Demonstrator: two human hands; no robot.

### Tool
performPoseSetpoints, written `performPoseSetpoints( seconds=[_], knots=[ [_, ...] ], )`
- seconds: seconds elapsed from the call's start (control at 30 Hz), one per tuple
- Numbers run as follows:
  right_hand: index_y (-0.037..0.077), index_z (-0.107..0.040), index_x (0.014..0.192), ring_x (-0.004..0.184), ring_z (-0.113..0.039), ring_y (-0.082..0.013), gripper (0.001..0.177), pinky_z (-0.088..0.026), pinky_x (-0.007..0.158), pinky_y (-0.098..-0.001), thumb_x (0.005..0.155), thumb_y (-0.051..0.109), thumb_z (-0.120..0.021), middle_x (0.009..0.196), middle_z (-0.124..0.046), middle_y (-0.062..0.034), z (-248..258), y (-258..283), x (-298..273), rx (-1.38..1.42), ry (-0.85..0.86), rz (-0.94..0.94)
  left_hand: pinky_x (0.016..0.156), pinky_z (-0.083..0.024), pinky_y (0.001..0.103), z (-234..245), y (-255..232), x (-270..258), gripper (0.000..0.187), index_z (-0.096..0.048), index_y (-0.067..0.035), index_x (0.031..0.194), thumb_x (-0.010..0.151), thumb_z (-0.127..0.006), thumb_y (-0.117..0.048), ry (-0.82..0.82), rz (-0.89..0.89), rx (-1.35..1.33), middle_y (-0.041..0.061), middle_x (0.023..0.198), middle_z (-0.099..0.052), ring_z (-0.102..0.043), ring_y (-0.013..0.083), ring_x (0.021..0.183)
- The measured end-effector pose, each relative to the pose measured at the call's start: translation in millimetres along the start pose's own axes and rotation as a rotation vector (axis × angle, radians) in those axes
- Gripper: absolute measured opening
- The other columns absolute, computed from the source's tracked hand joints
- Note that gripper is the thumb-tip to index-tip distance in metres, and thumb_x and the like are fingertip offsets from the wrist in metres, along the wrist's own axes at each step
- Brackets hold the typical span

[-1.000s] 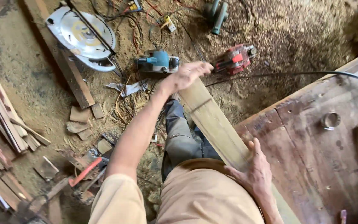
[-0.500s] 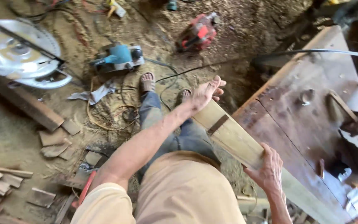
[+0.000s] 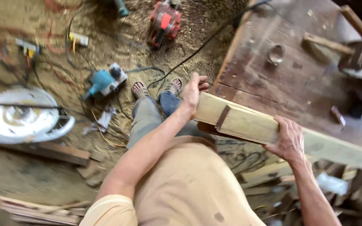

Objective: Marking measurements on wooden boards and sanding the edges using an angle grinder

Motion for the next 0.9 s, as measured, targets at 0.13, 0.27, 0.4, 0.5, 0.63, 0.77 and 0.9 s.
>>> performPoseSetpoints(
  seconds=[0.13, 0.27, 0.4, 0.5, 0.63, 0.77, 0.9],
  knots=[
    [0.016, -0.053, 0.146, 0.130, -0.059, -0.0326, 0.125, -0.045, 0.105, -0.0500, 0.031, 0.047, -0.090, 0.142, -0.061, -0.0088, 3.6, 18.8, -0.7, 0.004, 0.032, -0.051, 0.068, -0.056, 0.021, 5.0, 6.1, 4.4, 0.068, -0.069, -0.004, 0.125, 0.104, -0.041, -0.063, 0.017, 0.091, 0.034, 0.006, 0.092, -0.074, -0.072, 0.0136, 0.079],
    [0.017, -0.051, 0.147, 0.141, -0.050, -0.0349, 0.126, -0.038, 0.116, -0.0525, 0.030, 0.041, -0.090, 0.156, -0.053, -0.0072, 14.5, 63.3, 21.4, 0.044, 0.021, -0.055, 0.070, -0.060, 0.025, 1.7, -10.7, 1.5, 0.070, -0.067, -0.004, 0.127, 0.105, -0.036, -0.062, 0.043, 0.177, 0.102, 0.009, 0.096, -0.074, -0.074, 0.0175, 0.083],
    [0.018, -0.042, 0.153, 0.153, -0.027, -0.0504, 0.128, -0.024, 0.117, -0.0746, 0.036, 0.025, -0.094, 0.168, -0.034, -0.0169, 36.0, 114.9, 38.2, 0.071, 0.125, -0.189, 0.068, -0.060, 0.026, 10.6, -18.5, -1.6, 0.067, -0.069, -0.009, 0.127, 0.104, -0.038, -0.063, 0.068, 0.334, 0.200, 0.007, 0.100, -0.074, -0.072, 0.0144, 0.084],
    [0.015, -0.027, 0.163, 0.153, -0.009, -0.0563, 0.138, -0.010, 0.112, -0.0823, 0.043, 0.041, -0.092, 0.171, -0.011, -0.0250, 66.3, 176.4, 48.1, 0.302, 0.071, -0.398, 0.066, -0.059, 0.027, 32.1, -55.7, 6.7, 0.055, -0.070, -0.012, 0.122, 0.100, -0.046, -0.056, 0.135, 0.407, 0.404, -0.001, 0.088, -0.068, -0.067, 0.0109, 0.077],
    [0.011, -0.021, 0.166, 0.152, -0.008, -0.0566, 0.131, -0.012, 0.115, -0.0797, 0.062, 0.056, -0.088, 0.166, -0.012, -0.0303, 40.4, 250.8, 55.9, 0.493, -0.199, -0.778, 0.049, -0.047, 0.018, 76.7, -166.1, 27.7, 0.019, -0.060, -0.025, 0.082, 0.096, -0.056, -0.038, 0.212, 0.383, 0.518, -0.013, 0.065, -0.041, -0.041, 0.0018, 0.057],
    [0.025, -0.009, 0.169, 0.160, -0.008, -0.0385, 0.115, -0.006, 0.129, -0.0580, 0.089, 0.032, -0.091, 0.169, -0.005, -0.0226, -22.9, 298.9, 61.1, 0.877, -0.725, -1.365, 0.057, -0.049, 0.020, 128.3, -259.3, 50.4, 0.015, -0.058, -0.022, 0.079, 0.092, -0.064, -0.027, -0.045, 0.302, 0.729, -0.006, 0.065, -0.052, -0.050, 0.0070, 0.057],
    [0.016, -0.016, 0.165, 0.157, -0.021, -0.0358, 0.104, -0.012, 0.129, -0.0551, 0.092, 0.017, -0.090, 0.167, -0.018, -0.0247, -77.7, 310.1, 88.8, 1.300, -1.162, -1.557, 0.056, -0.049, 0.020, 175.5, -309.0, 102.6, 0.019, -0.058, -0.025, 0.077, 0.094, -0.066, -0.025, -0.133, 0.206, 0.757, -0.008, 0.064, -0.051, -0.049, 0.0066, 0.055]
  ],
)
Point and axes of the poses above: each hand's wrist, its own x-axis towards the middle knuckle, its own z-axis out of the back of the hand, y = z × x, the point moved 1 cm from there along x, towards the middle knuckle
